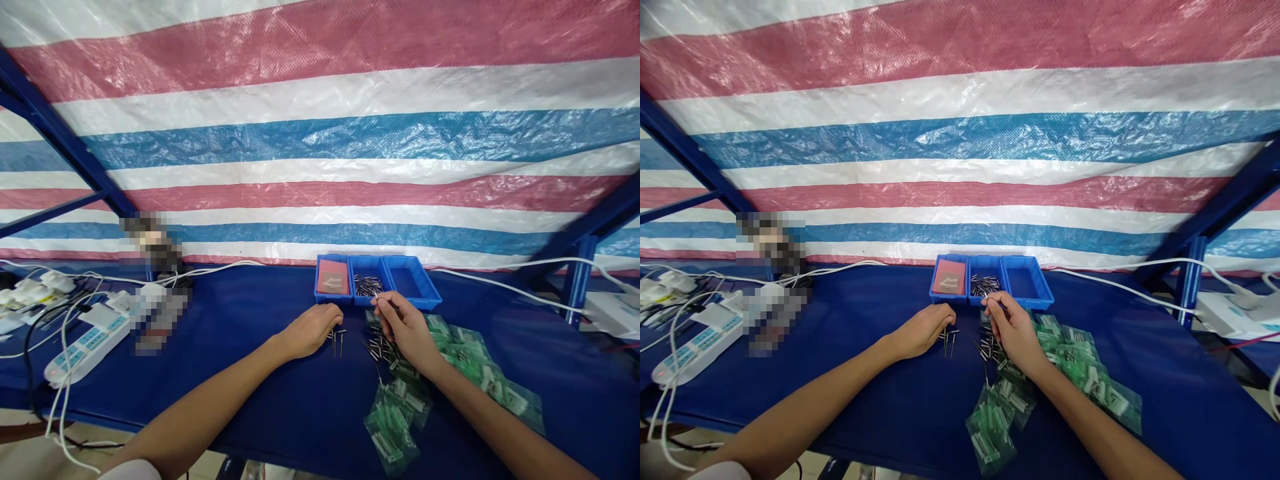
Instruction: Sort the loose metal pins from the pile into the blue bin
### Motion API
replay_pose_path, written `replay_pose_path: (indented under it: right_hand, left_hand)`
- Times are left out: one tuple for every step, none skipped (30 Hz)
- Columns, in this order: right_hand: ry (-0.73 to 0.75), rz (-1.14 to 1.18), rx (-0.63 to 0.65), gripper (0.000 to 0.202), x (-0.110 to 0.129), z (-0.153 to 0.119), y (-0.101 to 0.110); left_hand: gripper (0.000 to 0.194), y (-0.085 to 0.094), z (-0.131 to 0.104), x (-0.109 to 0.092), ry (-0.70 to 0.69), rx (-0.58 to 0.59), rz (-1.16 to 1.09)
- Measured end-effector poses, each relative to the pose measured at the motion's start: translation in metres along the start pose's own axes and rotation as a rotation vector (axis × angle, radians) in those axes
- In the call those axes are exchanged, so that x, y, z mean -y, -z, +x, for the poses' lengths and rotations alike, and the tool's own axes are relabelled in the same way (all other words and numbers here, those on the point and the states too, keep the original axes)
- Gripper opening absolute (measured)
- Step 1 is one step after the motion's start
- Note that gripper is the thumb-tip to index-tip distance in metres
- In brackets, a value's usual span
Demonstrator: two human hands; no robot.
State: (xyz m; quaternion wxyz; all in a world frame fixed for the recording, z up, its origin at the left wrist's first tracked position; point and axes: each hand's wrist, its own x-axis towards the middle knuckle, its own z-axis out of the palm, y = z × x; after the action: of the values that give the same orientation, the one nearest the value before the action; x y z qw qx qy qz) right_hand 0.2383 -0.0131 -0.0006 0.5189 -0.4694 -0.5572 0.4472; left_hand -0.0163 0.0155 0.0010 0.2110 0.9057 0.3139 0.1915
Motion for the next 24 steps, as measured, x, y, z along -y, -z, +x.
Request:
replay_pose_path:
  right_hand:
    - [-0.003, 0.012, -0.002, 0.042, -0.0002, 0.0001, -0.0001]
    - [-0.006, 0.029, -0.006, 0.041, -0.0003, 0.0002, -0.0001]
    - [-0.008, 0.046, -0.011, 0.040, -0.0002, 0.0003, -0.0002]
    - [-0.008, 0.062, -0.016, 0.039, -0.0001, 0.0005, -0.0003]
    - [-0.005, 0.073, -0.020, 0.039, 0.0000, 0.0005, -0.0004]
    - [-0.002, 0.080, -0.022, 0.038, 0.0001, 0.0006, -0.0006]
    - [0.001, 0.084, -0.021, 0.038, 0.0003, 0.0006, -0.0007]
    - [0.003, 0.085, -0.022, 0.038, 0.0005, 0.0005, -0.0009]
    - [0.003, 0.084, -0.022, 0.038, 0.0006, 0.0004, -0.0011]
    - [0.002, 0.081, -0.024, 0.038, 0.0008, 0.0003, -0.0014]
    - [0.000, 0.076, -0.025, 0.038, 0.0010, 0.0002, -0.0017]
    - [-0.003, 0.071, -0.027, 0.038, 0.0011, 0.0001, -0.0020]
    - [-0.005, 0.067, -0.029, 0.038, 0.0013, 0.0001, -0.0022]
    - [-0.005, 0.066, -0.028, 0.038, 0.0015, 0.0002, -0.0024]
    - [-0.005, 0.068, -0.026, 0.038, 0.0016, 0.0004, -0.0024]
    - [-0.005, 0.073, -0.024, 0.038, 0.0016, 0.0006, -0.0024]
    - [-0.005, 0.079, -0.022, 0.038, 0.0016, 0.0008, -0.0023]
    - [-0.006, 0.087, -0.020, 0.037, 0.0014, 0.0011, -0.0021]
    - [-0.006, 0.094, -0.021, 0.037, 0.0011, 0.0013, -0.0018]
    - [-0.006, 0.099, -0.023, 0.037, 0.0006, 0.0015, -0.0015]
    - [-0.004, 0.101, -0.022, 0.036, 0.0002, 0.0017, -0.0011]
    - [-0.001, 0.102, -0.021, 0.035, -0.0003, 0.0019, -0.0008]
    - [0.003, 0.102, -0.020, 0.035, -0.0006, 0.0020, -0.0005]
    - [0.005, 0.100, -0.019, 0.034, -0.0009, 0.0021, -0.0003]
  left_hand:
    - [0.032, -0.0010, -0.0005, 0.0014, -0.011, -0.006, 0.001]
    - [0.032, -0.0019, -0.0009, 0.0027, -0.018, -0.013, 0.002]
    - [0.031, -0.0026, -0.0014, 0.0038, -0.020, -0.017, 0.003]
    - [0.029, -0.0032, -0.0018, 0.0047, -0.019, -0.020, 0.003]
    - [0.028, -0.0035, -0.0021, 0.0054, -0.019, -0.021, 0.003]
    - [0.028, -0.0036, -0.0023, 0.0057, -0.019, -0.020, 0.002]
    - [0.027, -0.0034, -0.0024, 0.0058, -0.019, -0.020, 0.002]
    - [0.027, -0.0031, -0.0025, 0.0057, -0.021, -0.020, 0.001]
    - [0.027, -0.0028, -0.0025, 0.0055, -0.025, -0.019, 0.000]
    - [0.027, -0.0024, -0.0025, 0.0053, -0.030, -0.019, 0.000]
    - [0.026, -0.0021, -0.0024, 0.0051, -0.034, -0.018, 0.000]
    - [0.026, -0.0019, -0.0024, 0.0050, -0.035, -0.017, 0.001]
    - [0.026, -0.0017, -0.0023, 0.0050, -0.035, -0.015, 0.003]
    - [0.026, -0.0017, -0.0023, 0.0051, -0.033, -0.012, 0.005]
    - [0.026, -0.0017, -0.0022, 0.0053, -0.030, -0.010, 0.005]
    - [0.025, -0.0018, -0.0021, 0.0056, -0.027, -0.007, 0.005]
    - [0.024, -0.0020, -0.0020, 0.0059, -0.024, -0.006, 0.003]
    - [0.023, -0.0021, -0.0019, 0.0063, -0.022, -0.007, 0.000]
    - [0.022, -0.0023, -0.0018, 0.0066, -0.020, -0.009, -0.002]
    - [0.021, -0.0024, -0.0017, 0.0068, -0.017, -0.013, -0.005]
    - [0.020, -0.0024, -0.0016, 0.0069, -0.012, -0.014, -0.007]
    - [0.019, -0.0023, -0.0015, 0.0070, -0.005, -0.013, -0.008]
    - [0.019, -0.0022, -0.0015, 0.0068, 0.002, -0.009, -0.009]
    - [0.018, -0.0019, -0.0015, 0.0066, 0.008, -0.003, -0.010]
